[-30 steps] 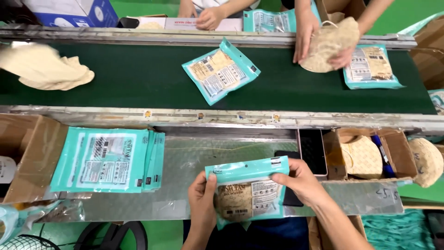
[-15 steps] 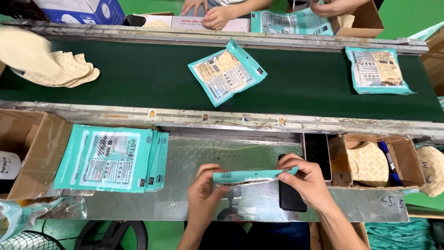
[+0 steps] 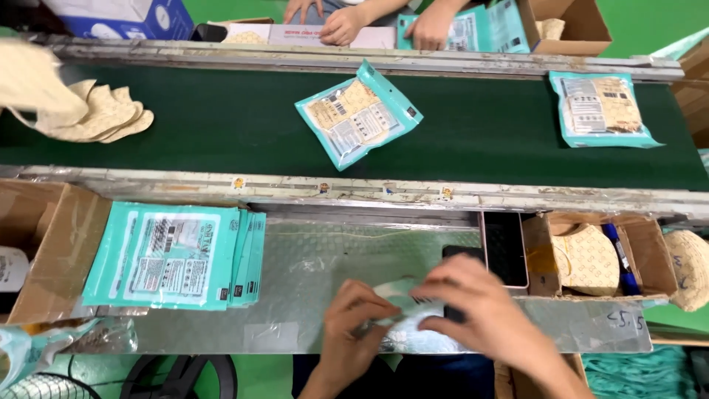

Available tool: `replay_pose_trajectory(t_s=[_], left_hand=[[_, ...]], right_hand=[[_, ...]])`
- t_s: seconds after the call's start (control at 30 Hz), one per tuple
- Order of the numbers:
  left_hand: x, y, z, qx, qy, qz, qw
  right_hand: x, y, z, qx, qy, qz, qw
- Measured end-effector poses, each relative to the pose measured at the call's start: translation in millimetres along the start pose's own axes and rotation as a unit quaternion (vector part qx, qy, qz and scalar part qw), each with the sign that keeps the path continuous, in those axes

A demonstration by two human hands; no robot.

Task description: Packaging fabric face masks into individual plastic pouches at a conveyor belt workstation.

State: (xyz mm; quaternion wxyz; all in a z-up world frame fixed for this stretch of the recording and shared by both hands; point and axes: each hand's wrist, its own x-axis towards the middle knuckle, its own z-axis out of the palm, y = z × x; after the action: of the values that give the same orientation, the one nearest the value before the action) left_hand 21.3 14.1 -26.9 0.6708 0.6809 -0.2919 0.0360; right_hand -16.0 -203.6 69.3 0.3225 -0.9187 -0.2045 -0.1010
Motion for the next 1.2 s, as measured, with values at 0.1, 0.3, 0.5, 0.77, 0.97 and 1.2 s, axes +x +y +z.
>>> replay_pose_trajectory(t_s=[0.1, 0.3, 0.5, 0.77, 0.97, 1.2], left_hand=[[1, 11, 5, 0.015, -0.03, 0.0, 0.999], [-9, 10, 4, 0.009, -0.021, 0.034, 0.999], [-10, 9, 8, -0.041, 0.009, 0.031, 0.999], [-16, 5, 7, -0.069, 0.052, 0.024, 0.996], [-19, 11, -6, -0.067, 0.07, 0.007, 0.995], [-51, 34, -57, 0.023, 0.157, 0.04, 0.986]], right_hand=[[-7, 0, 3, 0.028, -0.036, 0.021, 0.999], [-3, -13, -5, 0.056, -0.056, 0.014, 0.997], [-17, -9, -11, 0.023, -0.043, 0.049, 0.998], [-22, -5, -16, 0.029, -0.065, 0.072, 0.995], [-16, -5, -15, 0.029, -0.08, 0.05, 0.995], [8, -9, 34, 0.118, -0.17, 0.081, 0.975]])
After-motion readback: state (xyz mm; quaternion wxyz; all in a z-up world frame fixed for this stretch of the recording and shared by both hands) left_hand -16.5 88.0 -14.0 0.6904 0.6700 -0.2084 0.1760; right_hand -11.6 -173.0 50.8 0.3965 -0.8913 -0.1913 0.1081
